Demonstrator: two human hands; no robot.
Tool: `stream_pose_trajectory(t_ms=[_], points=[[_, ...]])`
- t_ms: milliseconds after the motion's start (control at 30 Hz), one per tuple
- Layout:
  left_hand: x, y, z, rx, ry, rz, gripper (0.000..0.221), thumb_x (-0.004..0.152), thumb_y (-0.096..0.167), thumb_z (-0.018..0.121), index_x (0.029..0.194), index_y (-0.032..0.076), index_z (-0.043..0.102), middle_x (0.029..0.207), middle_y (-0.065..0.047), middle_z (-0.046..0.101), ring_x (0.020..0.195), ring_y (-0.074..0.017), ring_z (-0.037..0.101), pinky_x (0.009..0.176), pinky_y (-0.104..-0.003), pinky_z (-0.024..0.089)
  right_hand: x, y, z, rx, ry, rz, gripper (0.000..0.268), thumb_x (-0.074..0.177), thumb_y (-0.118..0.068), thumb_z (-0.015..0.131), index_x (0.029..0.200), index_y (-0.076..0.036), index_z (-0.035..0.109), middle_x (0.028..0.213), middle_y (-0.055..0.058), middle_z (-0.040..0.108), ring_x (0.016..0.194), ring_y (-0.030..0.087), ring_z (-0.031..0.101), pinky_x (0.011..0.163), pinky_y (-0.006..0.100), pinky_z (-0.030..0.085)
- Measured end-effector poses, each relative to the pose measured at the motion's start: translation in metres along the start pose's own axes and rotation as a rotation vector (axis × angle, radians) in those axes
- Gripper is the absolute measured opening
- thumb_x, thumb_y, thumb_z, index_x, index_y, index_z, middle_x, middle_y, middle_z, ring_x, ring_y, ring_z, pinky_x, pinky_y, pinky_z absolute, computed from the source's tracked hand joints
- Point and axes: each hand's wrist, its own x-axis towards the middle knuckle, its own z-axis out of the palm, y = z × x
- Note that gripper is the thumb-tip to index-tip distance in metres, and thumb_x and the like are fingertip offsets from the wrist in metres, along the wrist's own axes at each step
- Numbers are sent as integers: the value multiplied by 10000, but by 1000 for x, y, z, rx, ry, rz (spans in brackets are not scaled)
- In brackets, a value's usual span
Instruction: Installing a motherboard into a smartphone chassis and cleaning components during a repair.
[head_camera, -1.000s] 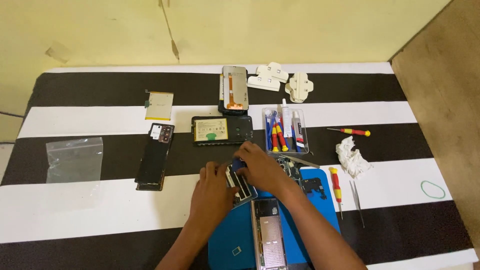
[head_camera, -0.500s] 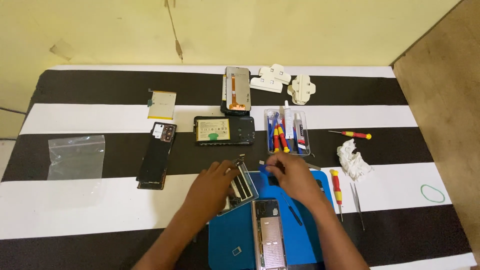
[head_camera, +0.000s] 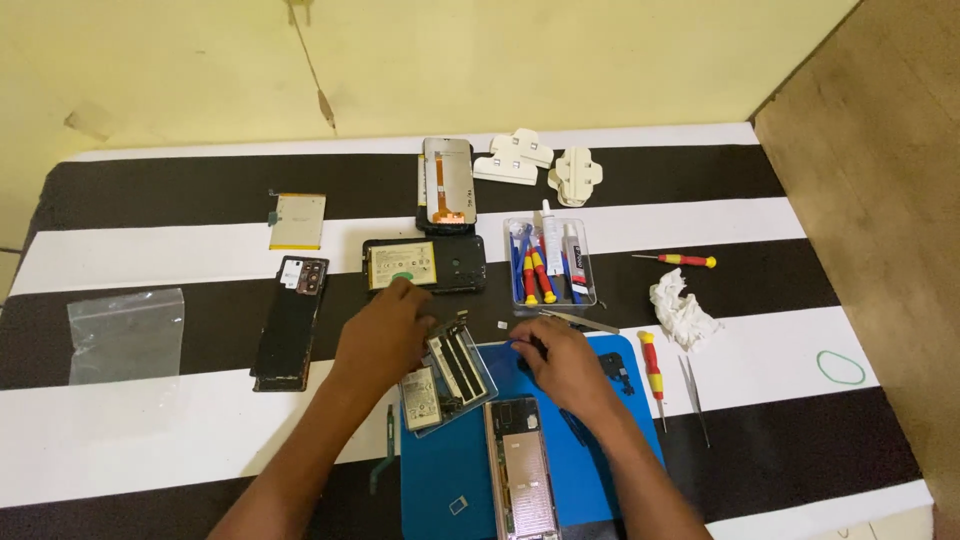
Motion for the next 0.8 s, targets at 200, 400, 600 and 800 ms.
stream_pose_trajectory(t_ms=[200,400,600,800], points=[[-24,-1,6,-128,86,-49,288,971,283,646,1232,165,672,1289,-3,608,1033,-227,690,769,-435,612,4,-9,0,-64,-1,-6,181,947,-156,690,1119,-103,702,1097,71,707,1050,251,645,849,405,538],[-42,-5,28,-137,154,-39,279,992,266,601,1219,132,690,1227,-39,607,1063,-230,654,810,-428,599,18,-60,-2,-126,-143,158,182,980,-237,641,1104,-133,725,1110,49,669,1059,232,649,847,401,550],[-36,-21,57,-102,297,67,262,986,206,588,1187,86,704,1197,-80,593,1033,-301,626,766,-501,569,6,-91,42,-275,-270,282,381,980,-377,662,1270,-132,635,1207,100,623,1113,265,609,854,435,577],[-44,-24,65,-113,377,81,253,980,172,595,1189,86,708,1255,-97,621,1049,-311,616,826,-485,557,-8,-83,88,-417,-106,235,499,955,-357,726,1302,-51,538,1233,200,556,1127,350,552,804,437,572]])
